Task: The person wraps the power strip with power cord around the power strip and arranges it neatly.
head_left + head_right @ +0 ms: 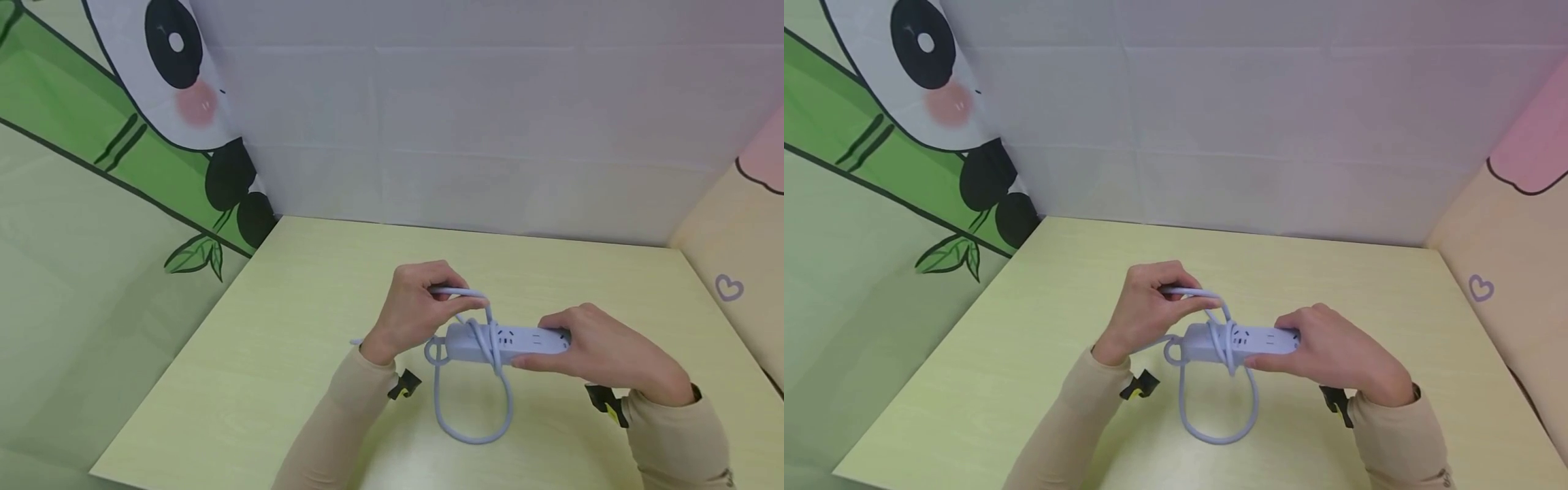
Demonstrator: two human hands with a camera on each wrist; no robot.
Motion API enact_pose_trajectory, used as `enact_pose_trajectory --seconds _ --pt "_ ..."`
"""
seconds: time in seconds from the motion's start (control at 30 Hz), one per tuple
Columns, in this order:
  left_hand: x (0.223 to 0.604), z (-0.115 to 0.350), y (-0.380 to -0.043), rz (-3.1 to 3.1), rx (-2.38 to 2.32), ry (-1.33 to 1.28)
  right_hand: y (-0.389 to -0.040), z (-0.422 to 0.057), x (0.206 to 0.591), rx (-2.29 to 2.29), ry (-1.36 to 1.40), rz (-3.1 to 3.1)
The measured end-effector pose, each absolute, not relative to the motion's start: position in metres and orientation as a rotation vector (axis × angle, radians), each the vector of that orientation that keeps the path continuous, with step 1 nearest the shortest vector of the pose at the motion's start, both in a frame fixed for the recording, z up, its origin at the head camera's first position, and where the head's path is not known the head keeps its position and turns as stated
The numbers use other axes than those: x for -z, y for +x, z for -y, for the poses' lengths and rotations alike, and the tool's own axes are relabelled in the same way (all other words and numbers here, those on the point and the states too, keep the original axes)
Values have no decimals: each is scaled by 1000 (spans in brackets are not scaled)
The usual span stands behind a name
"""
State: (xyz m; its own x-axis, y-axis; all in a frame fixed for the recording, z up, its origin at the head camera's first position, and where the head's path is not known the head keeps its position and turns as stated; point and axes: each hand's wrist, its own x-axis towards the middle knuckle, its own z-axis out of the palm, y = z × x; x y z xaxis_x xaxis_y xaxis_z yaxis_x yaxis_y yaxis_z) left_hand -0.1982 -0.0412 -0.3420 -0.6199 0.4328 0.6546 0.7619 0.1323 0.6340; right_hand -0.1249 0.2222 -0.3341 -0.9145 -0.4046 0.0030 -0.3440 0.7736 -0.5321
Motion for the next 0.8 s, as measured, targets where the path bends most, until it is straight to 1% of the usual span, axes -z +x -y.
enact_pose_trajectory --seconds 0.47,0.8 --pt "336 42 -190 2015 1371 -1224 -123 -217 333 763 -538 -2941" --pt "336 44 -182 2081 1379 -1191 -116 -212 334 738 -490 -3043"
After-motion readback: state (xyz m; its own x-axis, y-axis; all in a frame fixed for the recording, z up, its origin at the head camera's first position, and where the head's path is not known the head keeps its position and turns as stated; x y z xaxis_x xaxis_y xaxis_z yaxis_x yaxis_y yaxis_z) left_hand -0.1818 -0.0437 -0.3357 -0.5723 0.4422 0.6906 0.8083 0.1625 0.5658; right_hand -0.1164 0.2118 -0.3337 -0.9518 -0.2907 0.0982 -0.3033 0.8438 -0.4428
